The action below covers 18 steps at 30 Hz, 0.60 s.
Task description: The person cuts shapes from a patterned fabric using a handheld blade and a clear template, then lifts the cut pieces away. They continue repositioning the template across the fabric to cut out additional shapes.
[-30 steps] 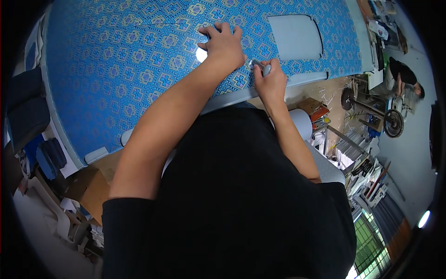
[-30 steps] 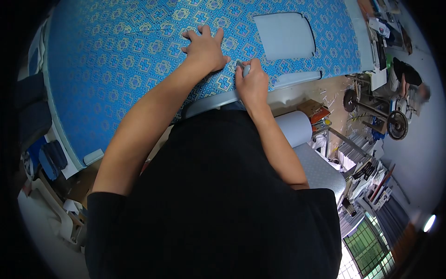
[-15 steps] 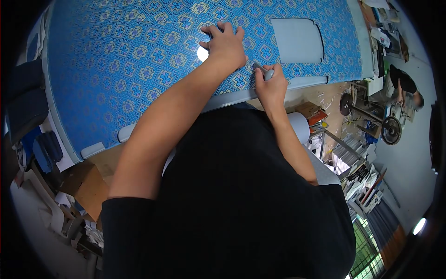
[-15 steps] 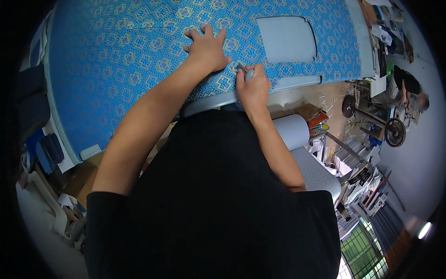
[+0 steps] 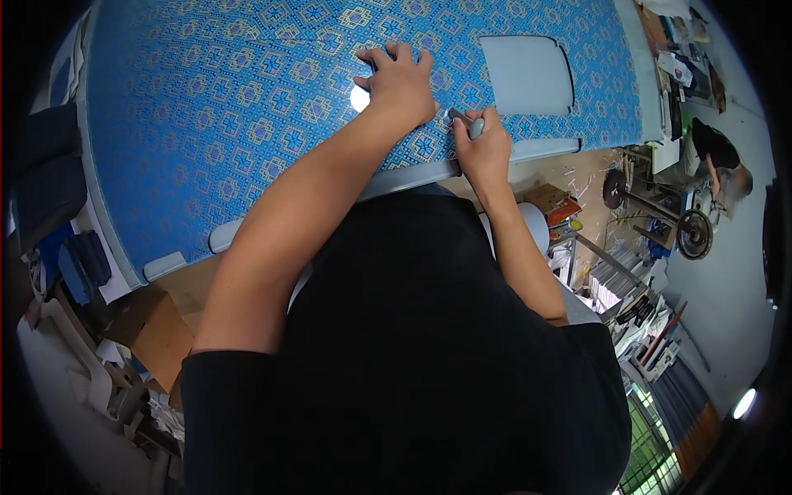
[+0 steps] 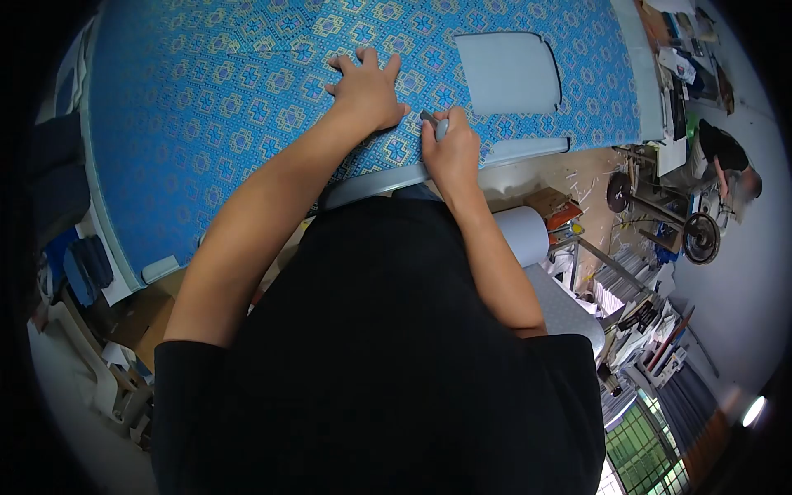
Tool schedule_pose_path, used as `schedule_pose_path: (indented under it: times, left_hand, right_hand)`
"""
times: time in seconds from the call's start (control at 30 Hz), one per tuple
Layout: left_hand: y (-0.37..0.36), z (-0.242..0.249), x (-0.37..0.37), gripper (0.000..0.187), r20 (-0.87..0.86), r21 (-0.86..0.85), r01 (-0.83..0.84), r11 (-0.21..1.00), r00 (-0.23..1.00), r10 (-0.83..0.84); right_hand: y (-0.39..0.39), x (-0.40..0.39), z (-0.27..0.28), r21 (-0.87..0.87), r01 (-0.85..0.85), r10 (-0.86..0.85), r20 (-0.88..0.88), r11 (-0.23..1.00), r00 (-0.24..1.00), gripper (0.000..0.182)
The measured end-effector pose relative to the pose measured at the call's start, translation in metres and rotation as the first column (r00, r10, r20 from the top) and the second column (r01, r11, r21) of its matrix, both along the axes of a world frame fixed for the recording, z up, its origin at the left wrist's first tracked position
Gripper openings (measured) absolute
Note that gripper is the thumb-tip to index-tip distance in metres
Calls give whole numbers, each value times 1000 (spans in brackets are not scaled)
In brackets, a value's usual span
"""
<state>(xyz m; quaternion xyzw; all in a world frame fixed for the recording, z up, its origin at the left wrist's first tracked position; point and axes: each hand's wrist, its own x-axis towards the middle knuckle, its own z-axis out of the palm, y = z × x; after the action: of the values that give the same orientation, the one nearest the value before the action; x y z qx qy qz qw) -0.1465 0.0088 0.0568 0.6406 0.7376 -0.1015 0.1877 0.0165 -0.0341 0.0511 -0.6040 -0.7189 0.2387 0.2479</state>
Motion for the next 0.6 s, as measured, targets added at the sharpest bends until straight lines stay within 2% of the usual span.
schedule_pose_path:
  times: [0.1,0.2,0.27,0.4,0.47,0.6]
  left_hand:
    - [-1,-2,1,89,0,7,-8,1000,1000,8]
    - [-2,-2,1,89,8,9,-4,1000,1000,4]
    - [-3,-1,1,89,20,9,-9,1000,1000,8]
    - [-2,-1,1,89,30,17,-13,1000,999,13]
    - [-2,-2,1,89,30,9,-15,1000,999,15]
    - [-2,-1,1,90,38,4,-15,1000,999,15]
  right_hand:
    - [5,-4,-2,1,15,-15,34,1000,999,23]
    - [28,-3,-7,71,-57,56,12,996,998,22]
    - [44,-3,-3,-34,-115,115,16,993,993,25]
    - [77,-5,-7,-21,-223,223,-5,975,975,25]
    - [96,-10,-9,42,-324,323,27,945,946,23]
    - [126,-22,-8,29,-394,391,75,919,917,25]
